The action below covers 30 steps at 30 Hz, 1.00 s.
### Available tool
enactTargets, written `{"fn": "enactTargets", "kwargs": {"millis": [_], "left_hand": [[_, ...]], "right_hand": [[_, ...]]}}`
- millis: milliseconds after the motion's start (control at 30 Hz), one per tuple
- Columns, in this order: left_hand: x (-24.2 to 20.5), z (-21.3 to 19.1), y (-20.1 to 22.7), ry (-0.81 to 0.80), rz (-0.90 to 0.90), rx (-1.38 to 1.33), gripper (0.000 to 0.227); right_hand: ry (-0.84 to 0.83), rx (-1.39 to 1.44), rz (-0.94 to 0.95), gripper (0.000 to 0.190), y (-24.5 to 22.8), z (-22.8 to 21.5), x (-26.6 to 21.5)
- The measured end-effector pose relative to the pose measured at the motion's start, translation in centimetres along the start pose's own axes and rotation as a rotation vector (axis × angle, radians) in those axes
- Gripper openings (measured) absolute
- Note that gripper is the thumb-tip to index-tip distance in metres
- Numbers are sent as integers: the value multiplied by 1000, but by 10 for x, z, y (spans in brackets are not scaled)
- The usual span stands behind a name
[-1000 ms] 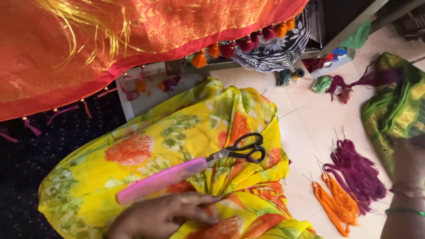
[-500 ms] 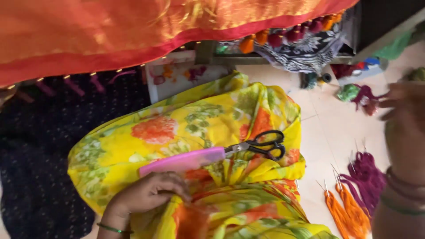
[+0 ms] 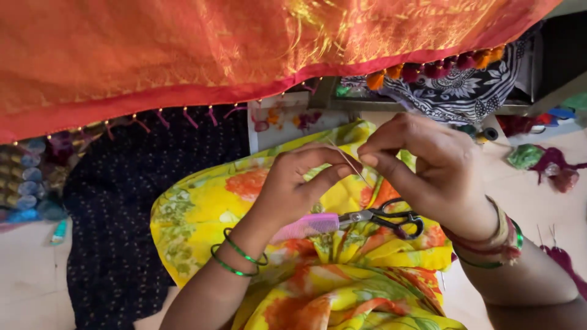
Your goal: Tying and trimming decorative tassels on the edge of a red and orange fabric.
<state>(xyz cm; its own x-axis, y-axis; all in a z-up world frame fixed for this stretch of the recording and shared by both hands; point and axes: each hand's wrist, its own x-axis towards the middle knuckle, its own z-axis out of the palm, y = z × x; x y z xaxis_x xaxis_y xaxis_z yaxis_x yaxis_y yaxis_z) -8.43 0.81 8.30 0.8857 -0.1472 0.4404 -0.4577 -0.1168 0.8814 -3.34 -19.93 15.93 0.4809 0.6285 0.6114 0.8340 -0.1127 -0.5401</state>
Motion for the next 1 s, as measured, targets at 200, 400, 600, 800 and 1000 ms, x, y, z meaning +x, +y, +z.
{"fn": "enactTargets", "kwargs": {"millis": [200, 400, 600, 800, 1000], "left_hand": [[-38, 23, -70, -186, -402, -390, 17], [-92, 28, -125, -206, -719, -159, 19], [-19, -22, -213, 343, -338, 247, 16], [15, -72, -397, 344, -491, 683, 15], [21, -40, -409, 60, -801, 747, 34]], "right_hand": [[-9, 364, 589, 9, 51, 23, -49], [-102, 320, 851, 10, 134, 29, -128], [-27, -23, 460, 27, 192, 99, -96], [-330, -541, -71, 40, 205, 174, -117], [-391, -445, 148, 34, 209, 167, -111]]}}
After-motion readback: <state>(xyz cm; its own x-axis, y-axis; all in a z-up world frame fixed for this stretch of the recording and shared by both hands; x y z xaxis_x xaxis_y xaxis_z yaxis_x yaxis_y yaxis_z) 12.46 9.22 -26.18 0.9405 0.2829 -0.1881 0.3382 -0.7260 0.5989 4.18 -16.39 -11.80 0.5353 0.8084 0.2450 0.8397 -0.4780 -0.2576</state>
